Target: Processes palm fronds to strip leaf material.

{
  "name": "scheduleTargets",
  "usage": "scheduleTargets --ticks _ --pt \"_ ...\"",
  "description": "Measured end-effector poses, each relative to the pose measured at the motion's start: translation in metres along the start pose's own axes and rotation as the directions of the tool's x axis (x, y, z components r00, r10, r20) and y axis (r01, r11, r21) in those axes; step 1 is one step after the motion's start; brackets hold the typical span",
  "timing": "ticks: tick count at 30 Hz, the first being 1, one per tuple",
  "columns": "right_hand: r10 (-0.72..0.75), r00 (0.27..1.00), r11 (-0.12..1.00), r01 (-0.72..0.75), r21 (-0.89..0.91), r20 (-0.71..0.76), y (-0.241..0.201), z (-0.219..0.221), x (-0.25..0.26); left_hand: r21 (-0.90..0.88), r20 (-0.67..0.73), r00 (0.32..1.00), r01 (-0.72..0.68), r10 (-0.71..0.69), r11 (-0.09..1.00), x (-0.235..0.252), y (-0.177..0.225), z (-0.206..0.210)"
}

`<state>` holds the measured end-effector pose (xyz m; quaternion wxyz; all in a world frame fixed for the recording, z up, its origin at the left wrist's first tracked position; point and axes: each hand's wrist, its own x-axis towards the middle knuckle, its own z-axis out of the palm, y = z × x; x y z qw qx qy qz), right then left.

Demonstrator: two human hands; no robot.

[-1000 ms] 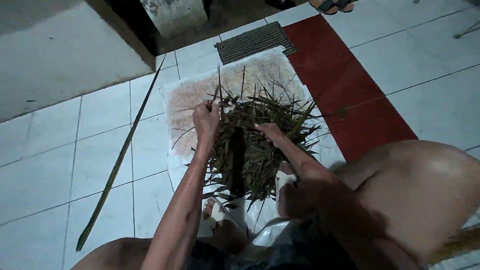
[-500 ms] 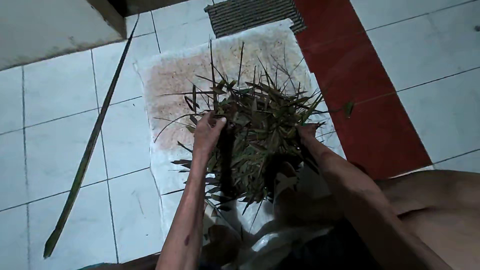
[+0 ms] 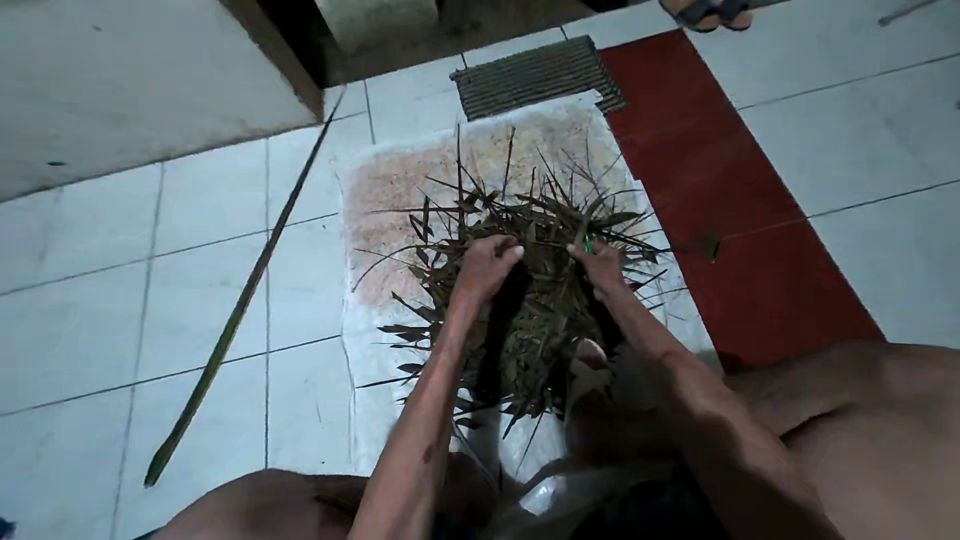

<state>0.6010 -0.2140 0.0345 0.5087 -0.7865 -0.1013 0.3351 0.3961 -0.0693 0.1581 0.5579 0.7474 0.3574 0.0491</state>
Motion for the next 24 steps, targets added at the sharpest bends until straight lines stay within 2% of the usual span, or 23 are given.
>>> scheduleTargets --ticks 2,4,8,11,14,17,24 --pt "-0.037 0.990 0.996 0.026 0.082 0.136 -0.030 0.019 -0.038 -0.057 -0.035 0.999 -0.016 0.014 0.998 -0.004 0.009 -0.002" --pt "-0.096 0.974 0.987 0.066 0.150 0.206 -0.046 0.043 -0.067 -0.074 -0.084 0.996 0.026 -0.032 0.997 -0.009 0.013 -0.004" --pt "-0.130 0.950 0.977 0.075 0.198 0.283 -0.056 0.084 -0.112 -0.172 -0.096 0.981 0.153 -0.171 0.973 -0.025 0.009 -0.008" --pt "-0.114 0.947 0.969 0.039 0.246 0.299 -0.053 0.102 -0.136 -0.282 -0.117 0.977 0.137 -0.176 0.950 -0.027 -0.009 -0.007" --pt "-0.088 0.952 0.957 -0.001 0.289 0.294 -0.049 0.108 -0.147 -0.397 -0.179 0.964 0.110 -0.195 0.911 -0.040 -0.016 -0.003" --pt "-0.096 0.945 0.971 0.020 0.239 0.312 -0.048 0.109 -0.155 -0.443 -0.201 0.960 0.088 -0.194 0.892 -0.050 -0.022 0.000" --pt "-0.184 0.894 0.973 0.106 0.205 0.408 -0.053 0.079 -0.160 -0.394 -0.265 0.950 0.051 -0.167 0.918 -0.060 -0.020 -0.009"
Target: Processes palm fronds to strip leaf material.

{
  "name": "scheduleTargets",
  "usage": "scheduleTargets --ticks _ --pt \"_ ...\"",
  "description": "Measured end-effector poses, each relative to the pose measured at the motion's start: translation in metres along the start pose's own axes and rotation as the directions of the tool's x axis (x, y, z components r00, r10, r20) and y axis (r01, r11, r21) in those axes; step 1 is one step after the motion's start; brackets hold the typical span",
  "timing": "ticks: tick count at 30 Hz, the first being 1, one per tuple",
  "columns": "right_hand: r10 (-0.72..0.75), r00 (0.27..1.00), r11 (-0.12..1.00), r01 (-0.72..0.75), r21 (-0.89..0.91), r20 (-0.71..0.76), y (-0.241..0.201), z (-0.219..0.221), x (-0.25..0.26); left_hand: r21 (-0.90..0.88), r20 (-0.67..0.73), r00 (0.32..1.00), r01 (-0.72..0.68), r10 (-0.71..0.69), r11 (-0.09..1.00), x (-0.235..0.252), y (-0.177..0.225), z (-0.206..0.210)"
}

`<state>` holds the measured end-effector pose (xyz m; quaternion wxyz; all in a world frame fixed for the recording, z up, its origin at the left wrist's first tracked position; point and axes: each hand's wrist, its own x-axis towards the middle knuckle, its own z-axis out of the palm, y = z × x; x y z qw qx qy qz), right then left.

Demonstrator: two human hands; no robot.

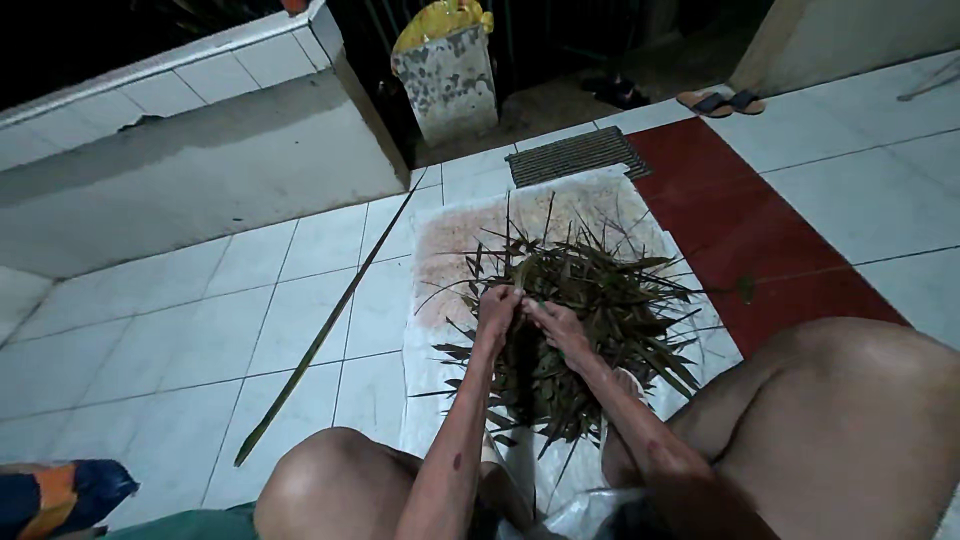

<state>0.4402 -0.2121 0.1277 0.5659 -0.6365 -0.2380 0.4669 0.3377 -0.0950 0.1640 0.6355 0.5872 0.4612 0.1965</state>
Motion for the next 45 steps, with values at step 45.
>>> scheduleTargets --ticks 45 --pt "0.102 0.985 0.987 -0.083 0.138 -0.142 0.010 0.068 0.072 0.696 0.187 0.956 0.033 -0.225 0.717 0.008 0.073 -0.063"
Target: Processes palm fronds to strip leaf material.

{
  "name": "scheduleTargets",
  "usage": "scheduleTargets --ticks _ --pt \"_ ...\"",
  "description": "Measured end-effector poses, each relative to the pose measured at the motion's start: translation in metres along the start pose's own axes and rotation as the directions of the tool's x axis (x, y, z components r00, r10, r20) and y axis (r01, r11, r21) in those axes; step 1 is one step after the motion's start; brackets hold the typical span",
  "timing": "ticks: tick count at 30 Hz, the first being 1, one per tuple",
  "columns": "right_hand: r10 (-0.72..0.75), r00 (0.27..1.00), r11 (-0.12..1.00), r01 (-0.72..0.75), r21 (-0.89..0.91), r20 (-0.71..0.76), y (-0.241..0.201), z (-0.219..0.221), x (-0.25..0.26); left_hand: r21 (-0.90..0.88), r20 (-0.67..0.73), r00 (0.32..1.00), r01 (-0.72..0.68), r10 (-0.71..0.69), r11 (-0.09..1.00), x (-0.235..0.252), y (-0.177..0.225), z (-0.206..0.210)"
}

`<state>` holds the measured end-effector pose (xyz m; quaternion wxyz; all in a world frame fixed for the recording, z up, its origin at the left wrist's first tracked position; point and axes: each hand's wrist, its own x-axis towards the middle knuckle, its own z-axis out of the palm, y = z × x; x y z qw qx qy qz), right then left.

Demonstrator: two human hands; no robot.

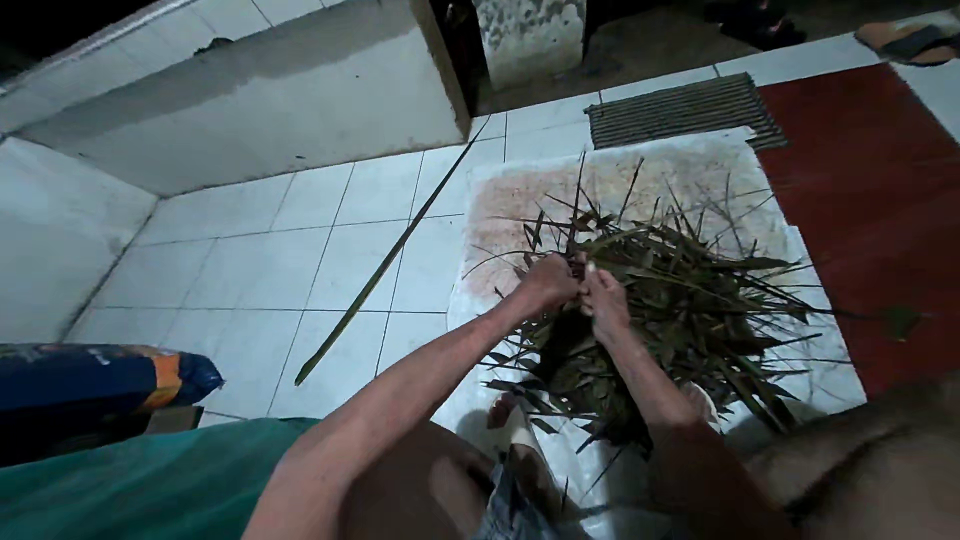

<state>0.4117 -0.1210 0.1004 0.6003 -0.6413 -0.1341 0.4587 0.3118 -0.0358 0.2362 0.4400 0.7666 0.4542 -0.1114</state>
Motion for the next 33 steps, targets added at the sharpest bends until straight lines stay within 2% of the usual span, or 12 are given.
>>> scheduleTargets --ticks 2,5,8,11,14,16,19,22,25,27,29,33 --pt "0.089 0.996 0.996 -0.089 0.029 -0.020 0.011 -0.008 0.008 -0.001 -0.055 0.996 -0.071 0.071 0.997 0.026 -0.024 -0.004" --pt "0.203 0.977 0.979 -0.200 0.048 -0.068 0.035 -0.015 0.014 -0.201 -0.142 0.978 -0.180 0.153 0.963 0.038 -0.042 -0.007" --pt "0.221 0.969 0.975 -0.221 0.019 -0.111 0.055 -0.013 0.012 -0.360 -0.022 0.988 -0.147 0.150 0.921 0.026 -0.044 -0.006" --pt "0.119 0.979 0.991 -0.127 -0.040 -0.167 0.065 -0.005 0.015 -0.316 0.047 0.990 -0.113 0.135 0.942 0.038 -0.081 -0.023" --pt "0.023 0.978 0.985 -0.058 -0.165 -0.209 0.068 -0.005 0.024 -0.353 -0.040 0.995 -0.101 0.093 0.930 0.082 -0.170 -0.034" --pt "-0.027 0.980 0.971 -0.021 -0.236 -0.199 0.073 -0.001 0.033 -0.327 -0.185 0.983 -0.041 -0.022 0.944 0.099 -0.241 -0.049" --pt "-0.050 0.988 0.961 0.008 -0.277 -0.146 0.082 0.011 0.047 -0.213 -0.458 0.860 0.139 -0.225 0.967 0.111 -0.368 -0.075" --pt "-0.031 0.997 0.955 0.008 -0.297 -0.074 0.093 0.025 0.060 -0.246 -0.603 0.684 0.329 -0.410 0.912 0.098 -0.468 -0.108" --pt "-0.007 1.000 0.942 0.002 -0.335 -0.014 0.103 0.030 0.068 -0.268 -0.647 0.532 0.512 -0.546 0.816 0.092 -0.535 -0.138" --pt "0.016 0.999 0.933 -0.001 -0.359 0.038 0.108 0.030 0.070 -0.274 -0.652 0.495 0.551 -0.574 0.788 0.093 -0.575 -0.153" --pt "0.041 0.997 0.927 -0.012 -0.374 0.070 0.116 0.025 0.072 -0.261 -0.631 0.500 0.583 -0.593 0.770 0.096 -0.601 -0.165" --pt "0.079 0.993 0.931 -0.043 -0.361 0.088 0.126 0.017 0.079 -0.180 -0.578 0.555 0.628 -0.598 0.757 0.103 -0.631 -0.176"
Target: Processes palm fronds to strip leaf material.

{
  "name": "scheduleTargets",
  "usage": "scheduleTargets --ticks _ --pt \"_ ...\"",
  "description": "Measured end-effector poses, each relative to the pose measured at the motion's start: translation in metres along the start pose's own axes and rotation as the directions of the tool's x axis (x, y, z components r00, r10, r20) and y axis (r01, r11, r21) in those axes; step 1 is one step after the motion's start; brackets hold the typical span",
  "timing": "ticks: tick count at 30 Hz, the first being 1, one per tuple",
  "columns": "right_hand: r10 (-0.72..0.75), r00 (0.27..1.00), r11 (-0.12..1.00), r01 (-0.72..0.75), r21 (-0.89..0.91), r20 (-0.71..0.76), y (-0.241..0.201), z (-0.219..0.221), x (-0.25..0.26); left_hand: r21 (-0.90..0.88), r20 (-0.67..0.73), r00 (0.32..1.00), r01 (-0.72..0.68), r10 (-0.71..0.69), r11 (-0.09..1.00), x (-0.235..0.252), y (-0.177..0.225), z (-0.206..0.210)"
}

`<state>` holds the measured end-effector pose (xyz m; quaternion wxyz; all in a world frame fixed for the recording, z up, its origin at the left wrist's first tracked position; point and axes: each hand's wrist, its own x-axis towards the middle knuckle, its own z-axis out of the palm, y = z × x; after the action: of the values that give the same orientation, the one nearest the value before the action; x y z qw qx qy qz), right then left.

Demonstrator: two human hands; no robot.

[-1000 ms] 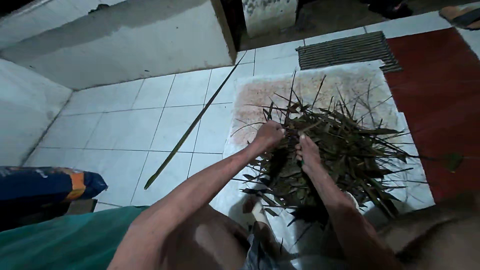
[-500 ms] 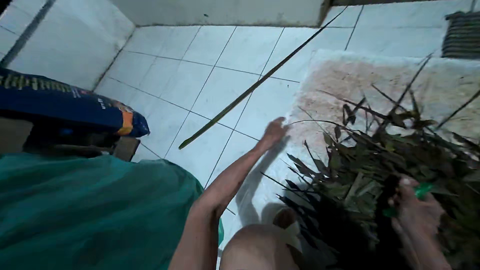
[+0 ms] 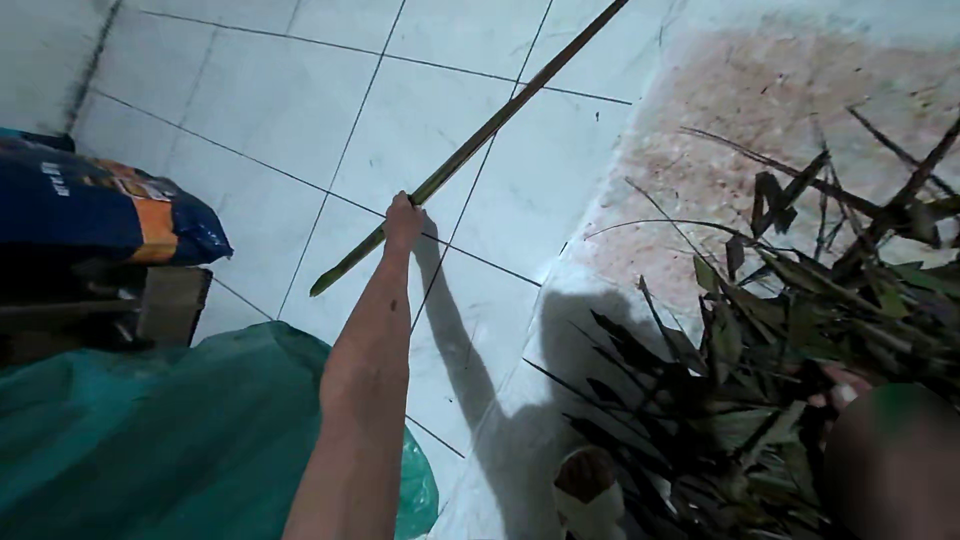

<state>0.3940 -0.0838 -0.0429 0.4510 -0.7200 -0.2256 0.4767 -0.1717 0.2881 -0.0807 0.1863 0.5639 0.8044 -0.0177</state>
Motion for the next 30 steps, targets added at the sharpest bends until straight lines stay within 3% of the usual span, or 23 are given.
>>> scheduleTargets --ticks 4,9,14,17,23,26,30 --pt "0.019 1.000 1.000 -0.019 -0.007 0.014 0.000 0.002 0.007 0.110 -0.034 0.999 0.005 -0.002 0.994 0.005 -0.003 0.010" --pt "0.013 0.999 1.000 -0.013 0.005 0.044 -0.004 0.005 0.004 0.133 -0.170 0.976 -0.118 0.140 0.984 -0.010 -0.012 0.021" --pt "-0.018 0.999 0.999 0.017 0.034 0.035 -0.009 0.004 -0.007 0.196 -0.111 0.933 -0.317 0.343 0.928 -0.031 -0.023 0.032" --pt "-0.037 0.999 0.998 0.036 0.041 0.024 -0.019 0.002 -0.015 0.246 -0.089 0.926 -0.338 0.368 0.909 -0.047 -0.019 0.039" --pt "-0.086 0.996 0.995 0.086 0.045 -0.009 -0.039 -0.009 -0.035 0.089 -0.014 0.917 -0.397 0.399 0.914 -0.121 0.015 0.038" --pt "-0.107 0.994 0.993 0.107 0.055 0.008 -0.043 -0.009 -0.047 0.008 -0.032 0.881 -0.473 0.473 0.881 -0.170 0.036 0.039" --pt "-0.091 0.991 0.995 0.086 0.053 0.093 -0.054 0.004 -0.066 -0.148 -0.097 0.891 -0.454 0.444 0.879 -0.245 0.071 0.029"
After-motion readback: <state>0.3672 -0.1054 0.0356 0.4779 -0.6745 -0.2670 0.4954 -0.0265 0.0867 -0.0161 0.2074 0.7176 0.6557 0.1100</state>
